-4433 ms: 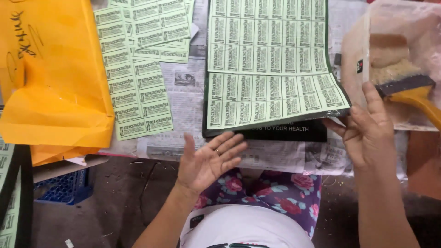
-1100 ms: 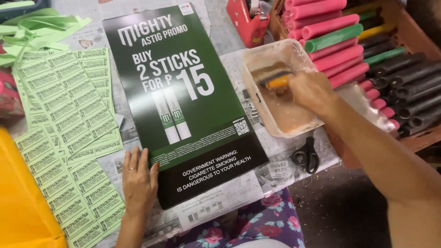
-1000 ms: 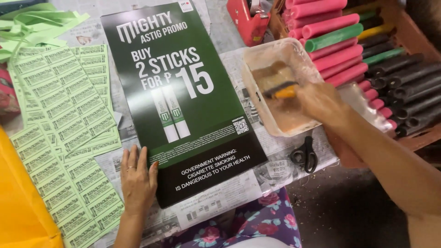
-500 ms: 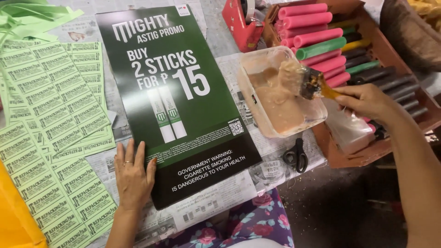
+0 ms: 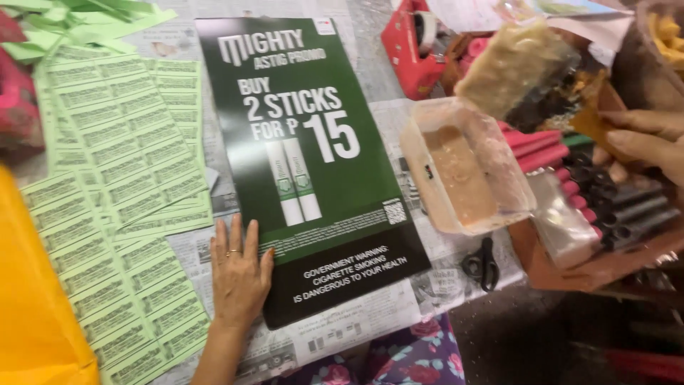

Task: Applying glue to a promotional board with a brush and sticking sheets of labels onto it.

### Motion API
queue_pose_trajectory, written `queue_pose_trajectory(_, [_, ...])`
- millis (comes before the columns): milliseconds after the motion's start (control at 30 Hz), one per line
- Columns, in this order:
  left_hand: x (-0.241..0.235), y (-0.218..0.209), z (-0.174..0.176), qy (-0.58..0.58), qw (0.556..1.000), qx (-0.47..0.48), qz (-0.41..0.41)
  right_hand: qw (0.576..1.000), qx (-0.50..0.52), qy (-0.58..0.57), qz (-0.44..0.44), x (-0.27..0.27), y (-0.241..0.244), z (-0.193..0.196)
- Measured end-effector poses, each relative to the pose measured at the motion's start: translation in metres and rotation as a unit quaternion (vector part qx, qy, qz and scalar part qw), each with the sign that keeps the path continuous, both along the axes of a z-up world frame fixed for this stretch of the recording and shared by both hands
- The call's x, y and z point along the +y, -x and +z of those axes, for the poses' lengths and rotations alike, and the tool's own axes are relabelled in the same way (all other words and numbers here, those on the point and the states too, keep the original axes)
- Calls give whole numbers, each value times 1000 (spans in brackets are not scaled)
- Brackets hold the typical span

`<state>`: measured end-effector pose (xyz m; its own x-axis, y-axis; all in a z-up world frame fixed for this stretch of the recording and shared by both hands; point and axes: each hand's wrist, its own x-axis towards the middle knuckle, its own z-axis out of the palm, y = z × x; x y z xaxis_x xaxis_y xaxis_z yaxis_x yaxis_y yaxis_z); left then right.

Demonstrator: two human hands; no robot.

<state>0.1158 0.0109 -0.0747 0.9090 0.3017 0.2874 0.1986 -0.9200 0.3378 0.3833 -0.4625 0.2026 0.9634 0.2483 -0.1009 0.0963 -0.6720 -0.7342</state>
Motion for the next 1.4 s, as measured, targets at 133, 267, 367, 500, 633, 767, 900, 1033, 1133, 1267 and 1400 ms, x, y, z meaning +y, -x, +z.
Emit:
queue_pose_trajectory(133, [2, 2, 1, -15, 1000, 7, 3, 990, 6, 97, 104, 150, -6, 4])
queue_pose_trajectory(267, [0, 0, 2, -33, 999, 16, 1, 918, -106, 335, 186, 276, -45, -72])
queue_pose_trajectory(367, [0, 1, 2, -51, 998, 31, 3, 823, -289, 430, 231, 328, -90, -179])
queue_pose_trajectory(500, [1, 1, -5, -51, 998, 30, 9, 776, -279, 442, 352, 328, -53, -171])
queue_pose_trajectory(633, [1, 0, -9, -57, 998, 38, 11, 722, 6, 600, 343, 339, -3, -48])
queue_pose_trajectory(767, [1, 0, -9, -64, 997, 39, 11, 814, -63, 516, 258, 351, -44, -55])
queue_pose_trajectory(900, [2, -1, -11, -73, 997, 36, 11, 847, -157, 455, 226, 371, -97, -173])
queue_pose_trajectory(1033, [1, 1, -8, -67, 997, 36, 15, 796, -221, 474, 305, 332, -53, -228])
queue_pose_trajectory(1133, [2, 0, -1, -57, 998, 26, 12, 771, -169, 481, 382, 301, 26, -198])
queue_pose_trajectory(1267, [2, -2, 5, -61, 998, 12, 12, 760, -151, 469, 424, 316, 42, -183])
queue_pose_trajectory(1400, [3, -2, 2, -63, 998, 23, 15, 806, -174, 440, 357, 396, -28, -208])
